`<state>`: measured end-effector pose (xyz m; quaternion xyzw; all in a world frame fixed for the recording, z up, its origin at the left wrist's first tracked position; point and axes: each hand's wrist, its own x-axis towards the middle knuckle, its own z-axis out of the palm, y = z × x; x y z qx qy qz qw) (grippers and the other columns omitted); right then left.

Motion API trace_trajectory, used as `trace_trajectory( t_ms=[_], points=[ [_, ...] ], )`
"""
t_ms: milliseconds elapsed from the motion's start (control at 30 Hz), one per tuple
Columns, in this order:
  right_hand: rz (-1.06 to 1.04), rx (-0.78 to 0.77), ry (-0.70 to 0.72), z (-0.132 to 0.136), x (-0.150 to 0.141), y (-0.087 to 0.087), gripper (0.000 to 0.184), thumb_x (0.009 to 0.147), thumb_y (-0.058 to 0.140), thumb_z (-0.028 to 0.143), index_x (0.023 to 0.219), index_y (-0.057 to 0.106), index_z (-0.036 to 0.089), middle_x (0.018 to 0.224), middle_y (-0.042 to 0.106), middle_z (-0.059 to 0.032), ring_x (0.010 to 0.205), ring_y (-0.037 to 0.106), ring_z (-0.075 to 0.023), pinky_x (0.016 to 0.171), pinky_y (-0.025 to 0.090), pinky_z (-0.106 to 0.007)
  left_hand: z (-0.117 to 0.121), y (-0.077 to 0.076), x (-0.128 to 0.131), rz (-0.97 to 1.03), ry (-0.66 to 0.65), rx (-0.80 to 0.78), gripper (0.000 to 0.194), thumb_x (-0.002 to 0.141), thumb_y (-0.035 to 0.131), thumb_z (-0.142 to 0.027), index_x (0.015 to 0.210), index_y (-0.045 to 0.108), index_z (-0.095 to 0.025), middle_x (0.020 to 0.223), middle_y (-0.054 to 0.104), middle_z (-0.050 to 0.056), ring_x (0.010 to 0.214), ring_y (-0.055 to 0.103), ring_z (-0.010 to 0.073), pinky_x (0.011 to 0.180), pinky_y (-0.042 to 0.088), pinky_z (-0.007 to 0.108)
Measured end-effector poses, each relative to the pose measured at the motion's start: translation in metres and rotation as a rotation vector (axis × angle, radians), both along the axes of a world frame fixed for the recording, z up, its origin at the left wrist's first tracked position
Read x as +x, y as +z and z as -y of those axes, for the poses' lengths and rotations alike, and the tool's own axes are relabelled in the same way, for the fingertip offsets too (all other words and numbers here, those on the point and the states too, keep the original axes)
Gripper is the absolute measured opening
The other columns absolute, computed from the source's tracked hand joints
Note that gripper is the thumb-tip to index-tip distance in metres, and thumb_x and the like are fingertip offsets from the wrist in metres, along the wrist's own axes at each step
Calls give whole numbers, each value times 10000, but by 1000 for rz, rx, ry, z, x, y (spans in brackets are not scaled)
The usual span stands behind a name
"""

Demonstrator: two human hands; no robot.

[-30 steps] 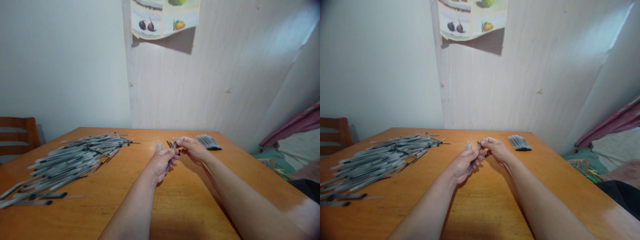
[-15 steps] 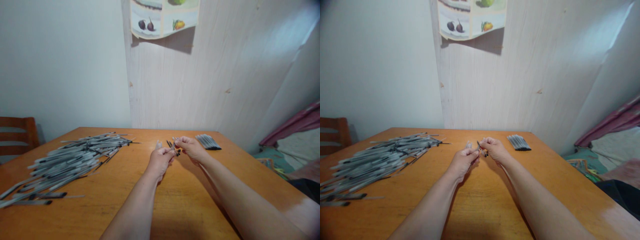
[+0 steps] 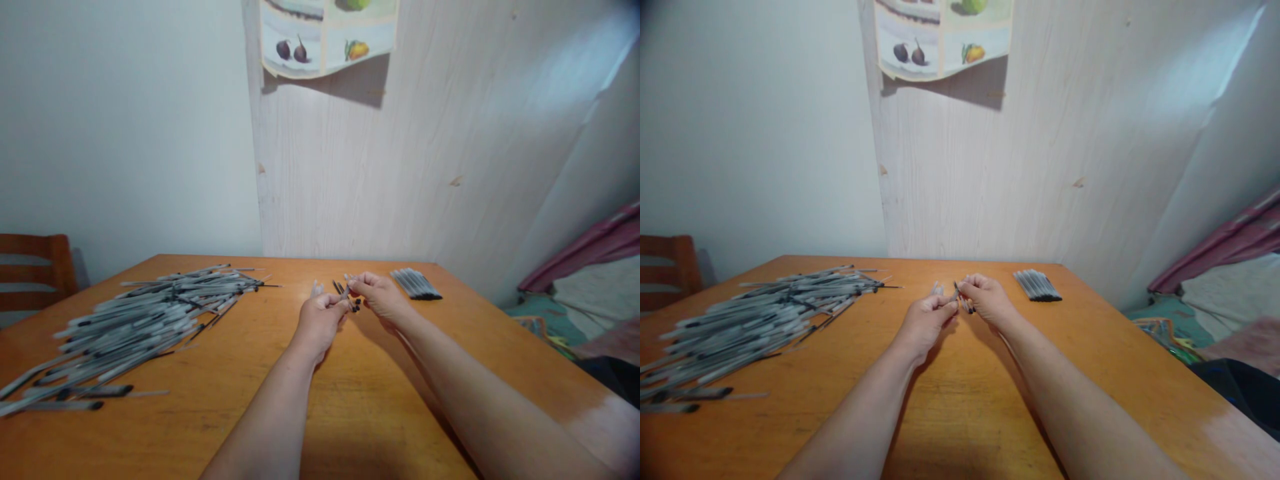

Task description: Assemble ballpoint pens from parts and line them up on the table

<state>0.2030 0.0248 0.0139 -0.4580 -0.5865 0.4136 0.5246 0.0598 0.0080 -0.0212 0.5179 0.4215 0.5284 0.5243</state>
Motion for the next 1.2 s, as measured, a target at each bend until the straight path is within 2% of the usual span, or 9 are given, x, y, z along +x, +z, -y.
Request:
trace_trajectory(
  t_ms=[133,267,467,767,967,1100,1200],
  points=[
    [-40,-44,57,1,2,2,305,733,686,479,698,598,190,684,603,-13,617,472,-126,547,309,-266,4,7,-2,111,-128,-109,281,732,730,-400,792,665,-134,699,629,41,567,500,86,544,339,212],
    [-48,-37,56,-3,9,1,295,746,687,467,720,610,184,716,621,-19,680,512,-137,573,317,-259,5,9,-8,141,-220,-172,374,770,689,-449,967,687,-131,866,686,89,631,581,103,572,393,215],
    [-76,-50,3,-8,14,0,270,748,676,435,749,599,177,726,609,-6,682,507,-128,565,295,-248,5,6,-11,119,-321,-195,405,784,682,-436,1036,677,-118,870,698,100,639,612,114,608,435,226],
    [-38,-12,-43,-5,9,3,290,708,684,438,686,566,174,665,585,10,643,472,-121,595,301,-261,5,3,-2,58,-174,-164,280,777,708,-351,930,689,-117,792,679,79,617,596,105,624,466,241],
    [-29,-43,-49,-5,7,3,335,713,676,490,711,576,170,705,611,-15,672,508,-131,577,310,-245,1,-1,-1,87,-143,-166,235,766,710,-327,881,684,-125,794,674,75,630,593,107,612,454,233],
    [12,-44,-66,-12,18,-1,318,772,599,488,799,607,171,825,661,-50,728,550,-147,572,326,-238,-2,-1,-5,112,-57,-156,236,775,702,-346,891,700,-140,828,698,86,669,612,113,632,445,220],
    [159,20,-158,-23,31,-11,210,761,586,388,736,591,180,731,630,-25,677,532,-141,616,369,-251,-5,1,-10,141,49,-170,266,764,715,-365,909,704,-143,860,714,105,711,631,133,631,443,218]
  ],
)
